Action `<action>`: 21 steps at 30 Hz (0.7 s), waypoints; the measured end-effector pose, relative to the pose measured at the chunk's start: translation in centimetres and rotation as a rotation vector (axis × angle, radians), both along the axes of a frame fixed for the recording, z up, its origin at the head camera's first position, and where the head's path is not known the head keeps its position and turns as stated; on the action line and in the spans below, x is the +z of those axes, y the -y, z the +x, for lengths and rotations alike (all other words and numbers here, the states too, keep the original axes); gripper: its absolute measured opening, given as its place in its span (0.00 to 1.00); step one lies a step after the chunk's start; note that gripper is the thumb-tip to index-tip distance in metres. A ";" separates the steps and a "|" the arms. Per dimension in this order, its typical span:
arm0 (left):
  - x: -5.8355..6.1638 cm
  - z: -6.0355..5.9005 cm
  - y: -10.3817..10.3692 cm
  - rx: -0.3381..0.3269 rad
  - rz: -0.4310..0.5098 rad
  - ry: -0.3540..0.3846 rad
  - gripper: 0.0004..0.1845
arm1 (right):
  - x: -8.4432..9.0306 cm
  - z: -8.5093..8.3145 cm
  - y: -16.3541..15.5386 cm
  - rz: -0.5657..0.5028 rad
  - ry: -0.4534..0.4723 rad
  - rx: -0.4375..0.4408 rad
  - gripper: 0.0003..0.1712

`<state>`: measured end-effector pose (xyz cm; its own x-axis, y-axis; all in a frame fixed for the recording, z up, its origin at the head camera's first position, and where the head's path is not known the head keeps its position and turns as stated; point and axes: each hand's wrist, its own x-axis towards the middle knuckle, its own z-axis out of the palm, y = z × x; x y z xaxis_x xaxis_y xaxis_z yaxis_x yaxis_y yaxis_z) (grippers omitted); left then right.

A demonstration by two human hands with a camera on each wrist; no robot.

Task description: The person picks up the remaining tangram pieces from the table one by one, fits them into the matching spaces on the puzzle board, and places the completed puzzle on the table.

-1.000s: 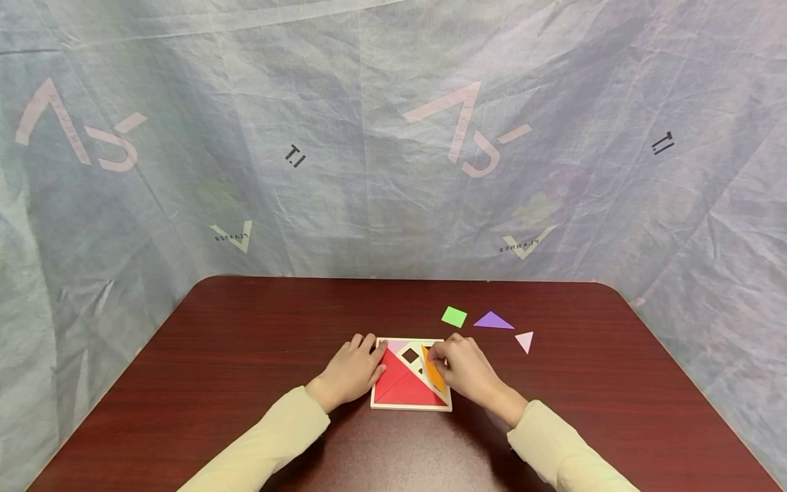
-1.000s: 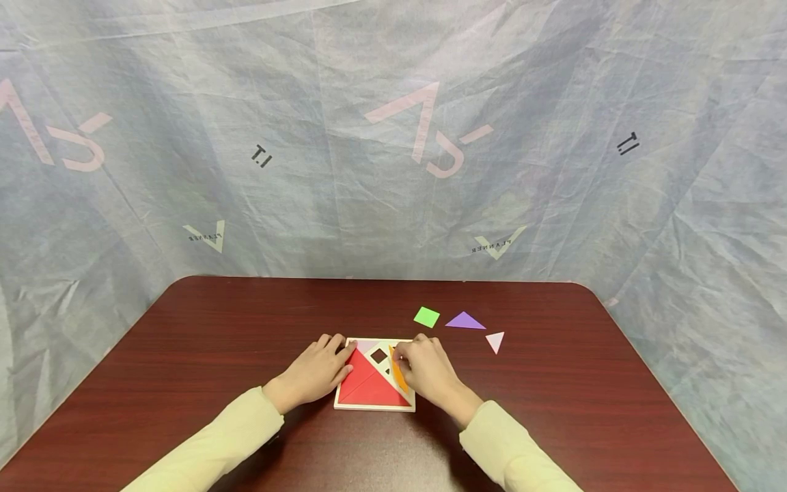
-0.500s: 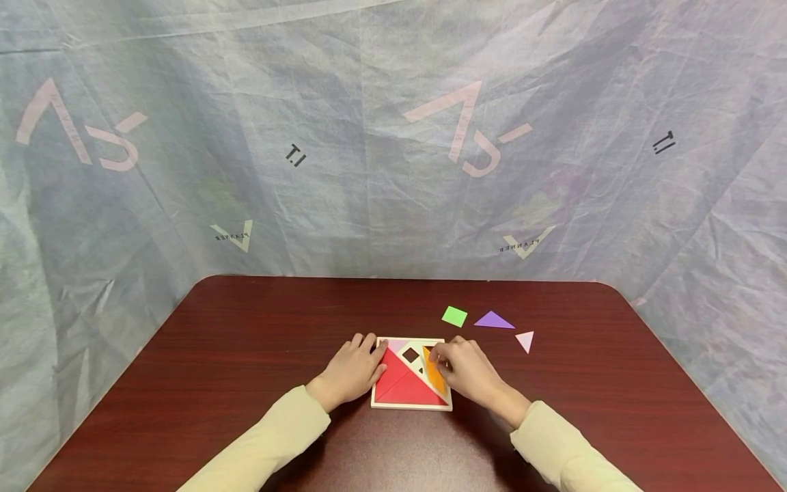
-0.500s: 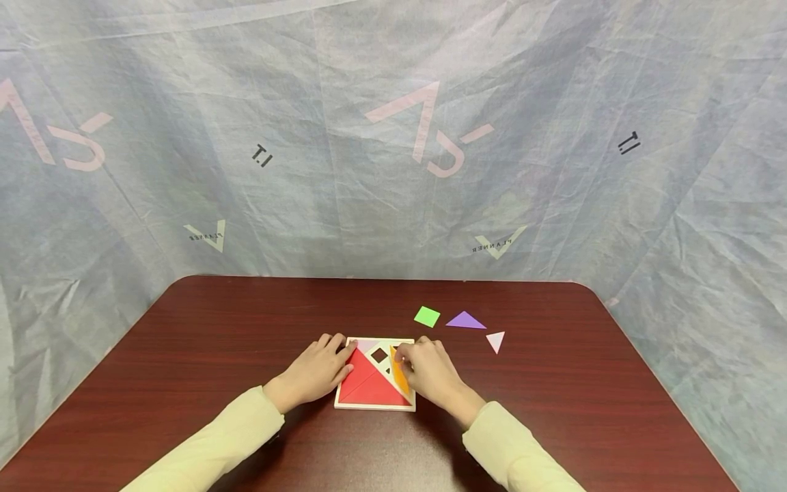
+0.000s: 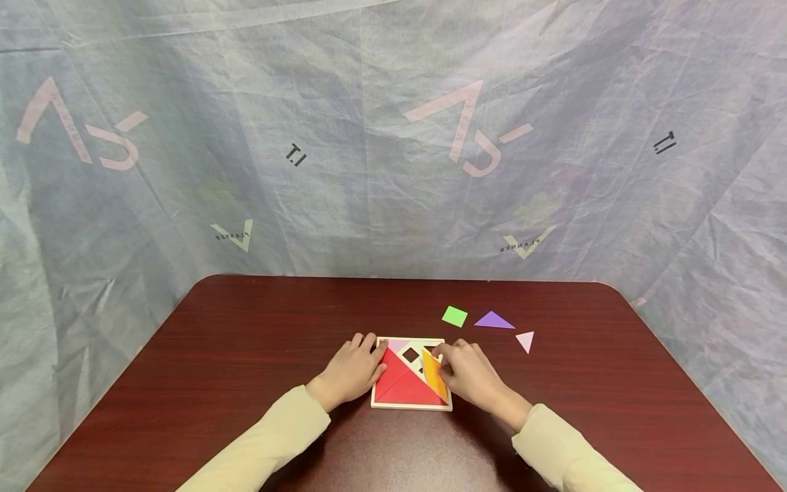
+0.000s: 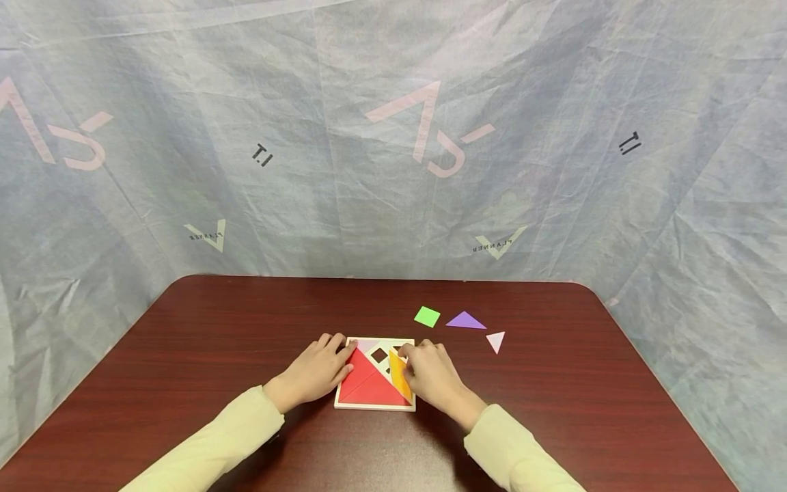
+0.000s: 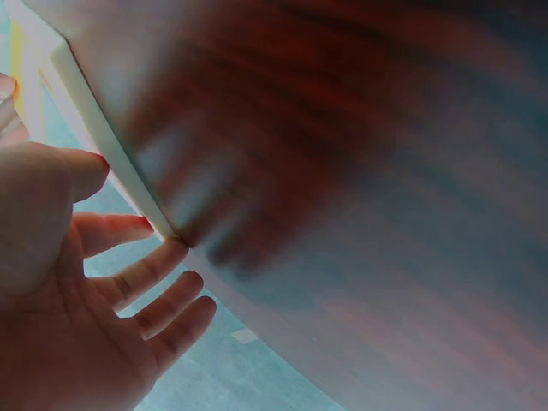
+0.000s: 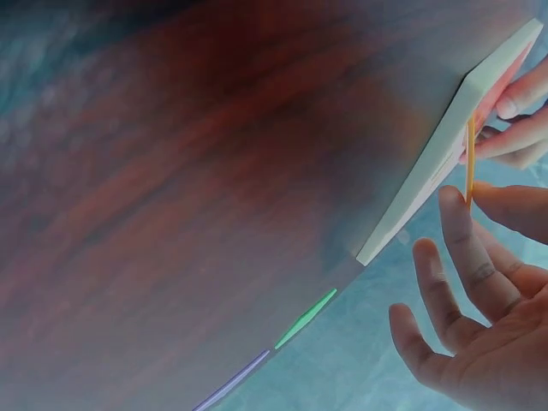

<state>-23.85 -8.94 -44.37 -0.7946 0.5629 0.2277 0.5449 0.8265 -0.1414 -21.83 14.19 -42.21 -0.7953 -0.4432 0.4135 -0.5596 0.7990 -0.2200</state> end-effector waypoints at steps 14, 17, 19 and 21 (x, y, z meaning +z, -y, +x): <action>-0.1 -0.1 0.0 -0.007 0.004 -0.013 0.22 | -0.1 0.4 0.2 -0.014 0.029 -0.052 0.08; -0.1 -0.1 0.1 -0.010 0.010 -0.012 0.22 | -0.1 0.4 0.2 -0.015 0.039 -0.069 0.08; -0.1 -0.1 0.1 -0.011 0.013 -0.009 0.22 | -0.1 0.5 0.3 -0.013 0.038 -0.077 0.07; 0.0 -0.1 0.1 -0.012 0.012 -0.008 0.22 | -0.1 0.5 0.3 -0.011 0.034 -0.081 0.07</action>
<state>-23.91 -9.00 -44.38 -0.7859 0.5695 0.2407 0.5537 0.8215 -0.1358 -21.30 13.92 -42.31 -0.8423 -0.3722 0.3900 -0.4850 0.8389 -0.2469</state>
